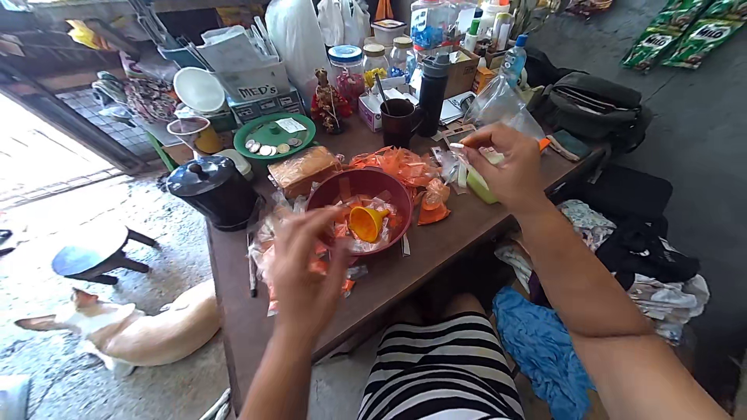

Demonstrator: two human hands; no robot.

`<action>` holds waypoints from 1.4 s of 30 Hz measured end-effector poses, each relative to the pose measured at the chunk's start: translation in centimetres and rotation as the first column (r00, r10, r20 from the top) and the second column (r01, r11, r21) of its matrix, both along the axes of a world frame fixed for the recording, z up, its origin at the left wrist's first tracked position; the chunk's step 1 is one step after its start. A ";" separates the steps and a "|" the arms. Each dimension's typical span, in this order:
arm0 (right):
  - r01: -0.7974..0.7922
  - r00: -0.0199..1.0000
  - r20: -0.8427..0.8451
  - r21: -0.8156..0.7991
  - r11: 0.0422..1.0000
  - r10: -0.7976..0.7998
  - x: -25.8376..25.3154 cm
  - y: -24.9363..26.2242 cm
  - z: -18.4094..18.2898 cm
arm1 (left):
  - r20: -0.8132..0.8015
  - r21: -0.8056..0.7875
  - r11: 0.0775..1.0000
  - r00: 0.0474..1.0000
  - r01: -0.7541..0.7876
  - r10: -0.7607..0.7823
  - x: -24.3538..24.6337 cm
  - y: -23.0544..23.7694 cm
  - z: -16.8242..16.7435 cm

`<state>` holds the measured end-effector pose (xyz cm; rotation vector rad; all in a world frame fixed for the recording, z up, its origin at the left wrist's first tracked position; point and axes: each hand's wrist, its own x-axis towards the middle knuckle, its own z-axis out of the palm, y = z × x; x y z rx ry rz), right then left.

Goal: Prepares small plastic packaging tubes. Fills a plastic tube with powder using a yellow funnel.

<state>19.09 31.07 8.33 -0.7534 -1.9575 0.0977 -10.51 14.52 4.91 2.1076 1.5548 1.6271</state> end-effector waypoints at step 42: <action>0.054 0.944 -0.313 -0.155 0.987 -0.101 6.6 -22.3 -8.6 | 0.829 0.041 0.970 0.533 0.241 -0.167 9.6 -11.8 -5.2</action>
